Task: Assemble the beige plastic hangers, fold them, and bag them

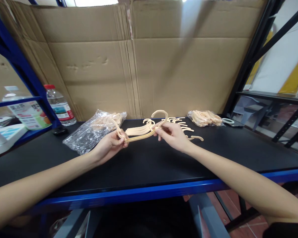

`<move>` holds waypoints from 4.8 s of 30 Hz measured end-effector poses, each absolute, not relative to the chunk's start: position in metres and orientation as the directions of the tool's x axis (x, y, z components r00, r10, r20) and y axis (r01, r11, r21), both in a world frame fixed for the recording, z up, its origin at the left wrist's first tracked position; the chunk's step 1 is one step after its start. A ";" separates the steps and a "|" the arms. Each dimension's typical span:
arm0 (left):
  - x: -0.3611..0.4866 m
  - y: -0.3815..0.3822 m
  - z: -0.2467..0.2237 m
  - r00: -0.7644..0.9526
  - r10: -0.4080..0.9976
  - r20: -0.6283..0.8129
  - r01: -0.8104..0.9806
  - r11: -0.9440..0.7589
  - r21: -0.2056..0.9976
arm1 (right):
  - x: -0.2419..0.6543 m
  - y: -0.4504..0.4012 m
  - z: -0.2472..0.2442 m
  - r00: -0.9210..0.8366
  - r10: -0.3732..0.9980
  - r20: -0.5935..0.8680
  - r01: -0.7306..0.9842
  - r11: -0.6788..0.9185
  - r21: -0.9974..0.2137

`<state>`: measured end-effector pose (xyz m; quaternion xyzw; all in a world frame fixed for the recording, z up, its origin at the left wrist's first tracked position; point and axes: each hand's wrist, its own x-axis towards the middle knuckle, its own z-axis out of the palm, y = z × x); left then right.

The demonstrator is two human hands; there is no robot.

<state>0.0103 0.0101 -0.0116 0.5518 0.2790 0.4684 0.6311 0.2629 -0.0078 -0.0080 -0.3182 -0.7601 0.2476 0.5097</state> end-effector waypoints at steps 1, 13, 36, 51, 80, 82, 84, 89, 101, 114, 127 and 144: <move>0.010 0.010 -0.011 0.394 0.905 0.161 -0.282 -0.047 0.958 | 0.263 -0.008 -0.008 -0.269 0.736 0.621 0.235 0.676 -0.699; 0.010 0.008 -0.009 0.390 0.912 0.126 -0.283 -0.012 0.959 | 0.262 -0.011 -0.007 -0.271 0.724 0.635 0.248 0.689 -0.680; 0.009 0.009 -0.007 0.399 0.908 0.126 -0.288 -0.006 0.957 | 0.263 -0.010 -0.008 -0.241 0.706 0.666 0.256 0.709 -0.657; 0.011 0.009 -0.011 0.373 0.918 0.138 -0.315 -0.015 0.949 | 0.258 -0.017 -0.007 -0.241 0.707 0.665 0.278 0.707 -0.650; 0.018 -0.033 -0.005 0.735 0.677 0.040 0.377 -0.457 0.806 | 0.268 0.012 -0.020 -0.174 0.925 0.337 0.418 0.379 -0.826; 0.017 -0.036 -0.007 0.774 0.565 0.287 0.364 -0.767 0.528 | 0.267 0.015 -0.029 -0.217 0.921 0.323 0.572 0.388 -0.723; 0.015 -0.036 -0.011 0.817 0.429 0.385 0.342 -0.899 0.275 | 0.268 0.016 -0.035 -0.258 0.901 0.348 0.688 0.424 -0.588; 0.013 -0.031 -0.015 0.844 0.426 0.324 0.399 -0.904 0.151 | 0.275 0.019 -0.032 -0.324 0.859 0.397 0.752 0.488 -0.442; 0.011 -0.024 -0.018 0.803 0.575 0.153 0.548 -0.815 0.189 | 0.292 0.074 -0.043 -0.536 0.814 0.223 0.810 0.570 -0.134; 0.011 0.009 -0.023 0.743 0.661 0.099 0.636 -0.745 0.201 | 0.293 0.102 -0.042 -0.511 0.829 0.226 0.830 0.544 -0.122; 0.010 0.006 -0.022 0.798 0.564 0.212 0.527 -0.824 0.206 | 0.331 0.120 -0.019 -0.242 0.885 0.398 0.942 0.312 -0.121; 0.010 -0.001 -0.016 0.889 0.433 0.153 0.377 -0.879 0.293 | 0.361 0.171 -0.022 -0.179 0.953 0.246 0.983 0.184 0.002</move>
